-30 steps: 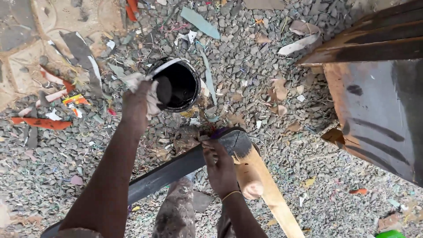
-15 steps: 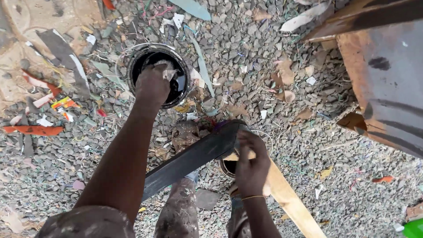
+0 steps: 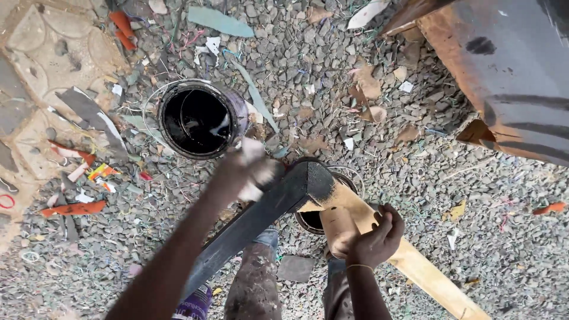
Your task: Applying black stain to a wooden frame using a rag
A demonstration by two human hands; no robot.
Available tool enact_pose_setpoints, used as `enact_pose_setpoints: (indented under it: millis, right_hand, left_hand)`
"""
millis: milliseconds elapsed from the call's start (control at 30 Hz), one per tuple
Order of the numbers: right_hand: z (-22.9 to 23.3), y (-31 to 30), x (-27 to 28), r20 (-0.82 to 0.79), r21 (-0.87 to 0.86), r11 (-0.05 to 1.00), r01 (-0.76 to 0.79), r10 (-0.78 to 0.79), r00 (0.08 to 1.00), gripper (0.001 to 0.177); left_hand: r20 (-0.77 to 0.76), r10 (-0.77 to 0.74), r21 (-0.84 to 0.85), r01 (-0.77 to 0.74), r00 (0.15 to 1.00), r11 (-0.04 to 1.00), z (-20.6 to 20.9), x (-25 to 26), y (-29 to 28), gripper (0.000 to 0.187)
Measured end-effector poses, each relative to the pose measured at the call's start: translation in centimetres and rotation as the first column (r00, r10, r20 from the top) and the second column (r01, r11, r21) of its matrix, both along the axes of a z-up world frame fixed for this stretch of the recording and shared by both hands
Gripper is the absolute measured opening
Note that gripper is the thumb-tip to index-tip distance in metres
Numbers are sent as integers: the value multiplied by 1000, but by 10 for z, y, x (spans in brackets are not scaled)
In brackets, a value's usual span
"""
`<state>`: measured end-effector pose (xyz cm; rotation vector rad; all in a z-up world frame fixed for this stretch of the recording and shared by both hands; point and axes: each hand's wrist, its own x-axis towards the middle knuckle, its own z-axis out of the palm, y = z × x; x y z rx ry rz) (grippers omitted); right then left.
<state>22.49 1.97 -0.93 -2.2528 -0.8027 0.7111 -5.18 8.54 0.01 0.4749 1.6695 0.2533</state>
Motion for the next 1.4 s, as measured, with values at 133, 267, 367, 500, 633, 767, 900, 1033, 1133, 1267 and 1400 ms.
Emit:
enact_pose_setpoints:
  millis: [133, 267, 367, 500, 633, 767, 900, 1033, 1133, 1267, 1400]
  right_hand:
    - [-7, -1, 6, -42, 12, 1000, 17, -17, 999, 37]
    - [-10, 0, 9, -110, -5, 999, 40, -41, 993, 39]
    - [-11, -4, 13, -53, -113, 993, 22, -28, 998, 37]
    - [-17, 0, 13, -52, -126, 992, 23, -30, 998, 38]
    - [-10, 1, 15, -36, -157, 988, -10, 4, 999, 37]
    - [-6, 1, 14, -47, -162, 987, -5, -2, 999, 39]
    - [-6, -1, 15, -26, -150, 988, -34, 31, 999, 39]
    - [-8, -1, 13, -34, -144, 989, -25, 20, 999, 38]
    - [-9, 0, 11, -37, -144, 990, -10, 5, 999, 37]
    - [-7, 0, 9, -14, -155, 986, -61, 60, 998, 37]
    - [4, 5, 11, -8, -181, 982, -61, 61, 998, 50]
  left_hand:
    - [-156, -283, 495, 323, 946, 806, -4, 117, -50, 51]
    - [-432, -477, 577, 641, 765, 506, -35, 162, -62, 68]
    - [-459, -598, 579, 732, 656, 359, -31, 140, -63, 43]
    - [-831, -488, 223, 964, 266, 146, -39, 142, -45, 25]
    - [-702, -577, 430, 894, 417, 122, -38, 167, -52, 22]
    - [-792, -410, 460, 884, 453, 87, -55, 141, -58, 41]
    - [-905, -341, 229, 967, 254, 112, -21, 157, -48, 27]
    - [-860, -369, 309, 935, 352, 172, -34, 120, -67, 33]
    - [-864, -302, 256, 868, 403, 426, -54, 133, -111, 40]
    - [-845, -414, 260, 937, 338, 234, -50, 143, -120, 21]
    - [-621, -666, 92, 883, 413, 461, -47, 118, -148, 80]
